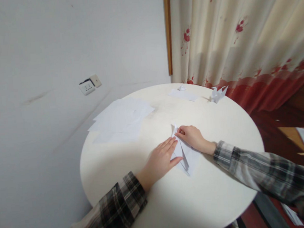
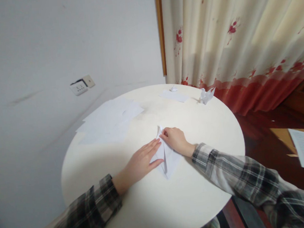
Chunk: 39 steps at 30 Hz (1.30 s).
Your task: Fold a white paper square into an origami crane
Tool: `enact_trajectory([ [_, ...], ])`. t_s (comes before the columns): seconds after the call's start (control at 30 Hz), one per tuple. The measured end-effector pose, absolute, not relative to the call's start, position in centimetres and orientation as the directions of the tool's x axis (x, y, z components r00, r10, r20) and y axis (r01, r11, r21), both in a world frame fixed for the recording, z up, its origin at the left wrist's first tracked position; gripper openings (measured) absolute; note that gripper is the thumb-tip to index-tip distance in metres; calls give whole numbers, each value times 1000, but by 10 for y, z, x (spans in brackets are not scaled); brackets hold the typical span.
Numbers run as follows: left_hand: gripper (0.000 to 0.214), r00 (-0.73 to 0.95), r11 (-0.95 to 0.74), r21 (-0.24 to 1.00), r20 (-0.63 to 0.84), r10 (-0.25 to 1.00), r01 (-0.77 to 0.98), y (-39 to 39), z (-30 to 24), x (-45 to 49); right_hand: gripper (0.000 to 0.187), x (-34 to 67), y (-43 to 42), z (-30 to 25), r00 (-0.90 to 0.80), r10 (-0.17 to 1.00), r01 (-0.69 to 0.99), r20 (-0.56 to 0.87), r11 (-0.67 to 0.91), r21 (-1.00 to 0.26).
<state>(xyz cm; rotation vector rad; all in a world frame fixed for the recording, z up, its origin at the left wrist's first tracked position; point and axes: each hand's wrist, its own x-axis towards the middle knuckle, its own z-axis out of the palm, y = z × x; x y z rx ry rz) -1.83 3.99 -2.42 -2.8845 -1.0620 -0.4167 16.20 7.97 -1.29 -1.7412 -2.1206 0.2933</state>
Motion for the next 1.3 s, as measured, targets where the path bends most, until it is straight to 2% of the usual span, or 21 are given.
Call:
enact_trajectory([
  [0.17, 55, 730, -767, 46, 272, 627, 640, 40, -23, -18, 22, 160, 78, -11, -148, 975, 904, 169, 202, -376],
  [0.27, 54, 723, -763, 56, 279, 632, 645, 40, -24, -18, 20, 162, 78, -13, -155, 969, 883, 190, 222, -413],
  [0.37, 54, 717, -759, 60, 288, 635, 648, 41, -25, -20, 14, 168, 80, -16, -197, 956, 803, 217, 284, -524],
  [0.47, 55, 711, -752, 59, 284, 643, 657, 43, -25, -23, 12, 178, 81, -19, -252, 932, 652, 260, 362, -666],
  [0.53, 55, 708, -747, 62, 273, 651, 662, 45, -25, -26, 13, 182, 79, -21, -260, 920, 587, 293, 391, -709],
  [0.6, 55, 706, -742, 67, 263, 658, 667, 48, -25, -28, 10, 185, 75, -21, -291, 892, 582, 345, 451, -677],
  [0.67, 54, 704, -740, 72, 258, 662, 669, 49, -25, -29, 6, 185, 72, -21, -357, 834, 589, 420, 550, -592],
  [0.77, 53, 693, -731, 75, 264, 671, 679, 50, -25, -30, 12, 184, 68, -21, -468, 745, 566, 475, 666, -486],
  [1.07, 53, 676, -708, 54, 257, 691, 704, 48, -21, -29, 18, 184, 73, -25, -482, 734, 565, 479, 678, -470],
  [1.3, 53, 678, -709, 36, 265, 686, 704, 48, -18, -27, 27, 183, 71, -28, -547, 668, 589, 505, 735, -334],
])
